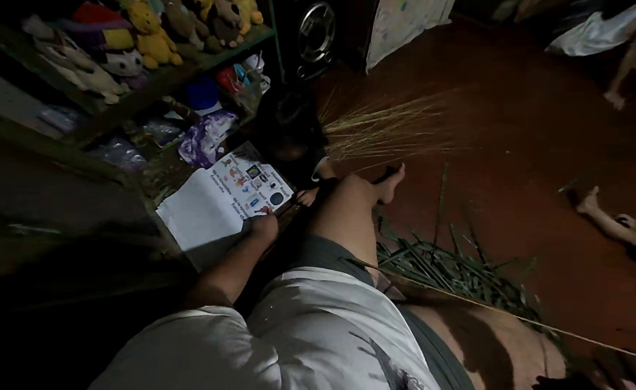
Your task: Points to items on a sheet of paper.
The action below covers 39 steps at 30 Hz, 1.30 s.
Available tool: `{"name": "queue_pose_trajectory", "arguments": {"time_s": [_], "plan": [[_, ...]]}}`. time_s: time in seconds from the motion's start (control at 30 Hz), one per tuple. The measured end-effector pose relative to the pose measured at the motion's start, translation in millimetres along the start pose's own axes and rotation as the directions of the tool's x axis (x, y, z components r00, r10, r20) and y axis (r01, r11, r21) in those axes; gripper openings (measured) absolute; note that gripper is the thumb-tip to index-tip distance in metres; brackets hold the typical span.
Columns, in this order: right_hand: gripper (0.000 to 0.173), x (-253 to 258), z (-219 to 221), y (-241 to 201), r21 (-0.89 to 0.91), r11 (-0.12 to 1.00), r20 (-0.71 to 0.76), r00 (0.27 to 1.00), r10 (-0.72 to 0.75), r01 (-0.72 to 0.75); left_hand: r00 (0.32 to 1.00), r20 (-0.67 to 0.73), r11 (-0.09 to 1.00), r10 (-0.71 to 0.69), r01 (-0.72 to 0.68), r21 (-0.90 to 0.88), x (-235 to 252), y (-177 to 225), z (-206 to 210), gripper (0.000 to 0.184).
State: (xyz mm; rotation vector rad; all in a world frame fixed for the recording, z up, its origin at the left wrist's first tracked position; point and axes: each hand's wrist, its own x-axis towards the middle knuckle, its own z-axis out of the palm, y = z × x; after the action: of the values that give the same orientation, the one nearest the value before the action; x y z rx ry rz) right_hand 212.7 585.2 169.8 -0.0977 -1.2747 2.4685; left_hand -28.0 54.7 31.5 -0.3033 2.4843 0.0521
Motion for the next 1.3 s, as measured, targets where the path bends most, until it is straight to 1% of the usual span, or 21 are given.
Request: {"name": "queue_pose_trajectory", "arguments": {"time_s": [0.1,0.23,0.33,0.4,0.5,0.67,0.83,1.07,1.17,1.3], "plan": [[0.028,1.3,-5.0,2.1,0.046,0.999,0.034,0.999,0.021,-0.023,1.0,-0.001,1.0,-0.016,0.016,0.024,1.2,1.4,1.9,0.06],[0.027,3.2,-7.5,9.3,0.028,0.998,0.093,0.994,0.051,-0.054,0.999,-0.012,0.997,-0.042,0.043,0.062,4.2,5.0,7.3,0.06],[0.027,2.9,-7.4,12.6,0.011,0.996,0.14,0.986,0.088,-0.09,0.998,-0.041,0.997,-0.051,0.054,0.055,4.0,4.8,10.5,0.057],[0.026,1.4,-5.5,14.4,0.005,0.995,0.131,0.986,0.098,-0.1,0.997,-0.028,0.996,-0.065,0.066,0.055,-0.1,6.1,7.1,0.057],[0.027,-1.3,-4.1,15.9,0.001,0.995,0.107,0.99,0.095,-0.096,0.995,-0.063,0.996,-0.074,0.077,0.042,4.9,5.2,13.4,0.056],[0.027,-2.2,-6.1,14.5,-0.003,0.995,0.14,0.986,0.096,-0.096,0.995,-0.047,0.994,-0.084,0.087,0.07,4.9,8.8,13.6,0.057],[0.028,-3.5,-1.9,17.0,-0.005,0.997,0.137,0.988,0.077,-0.077,0.994,-0.049,0.991,-0.098,0.102,0.086,0.1,10.2,9.2,0.059],[0.028,-3.8,0.4,18.5,-0.002,0.996,0.107,0.99,0.086,-0.087,0.998,-0.028,0.995,-0.055,0.057,0.077,-2.6,4.4,4.1,0.062],[0.029,-3.8,0.1,18.6,-0.006,0.997,0.135,0.988,0.08,-0.08,0.998,-0.021,0.997,-0.066,0.067,0.03,-10.1,1.3,-10.0,0.056],[0.03,-2.8,-2.9,19.2,-0.02,0.998,0.141,0.988,0.063,-0.061,0.991,-0.089,0.995,-0.101,0.098,-0.037,-12.5,-10.2,-22.0,0.051]]}}
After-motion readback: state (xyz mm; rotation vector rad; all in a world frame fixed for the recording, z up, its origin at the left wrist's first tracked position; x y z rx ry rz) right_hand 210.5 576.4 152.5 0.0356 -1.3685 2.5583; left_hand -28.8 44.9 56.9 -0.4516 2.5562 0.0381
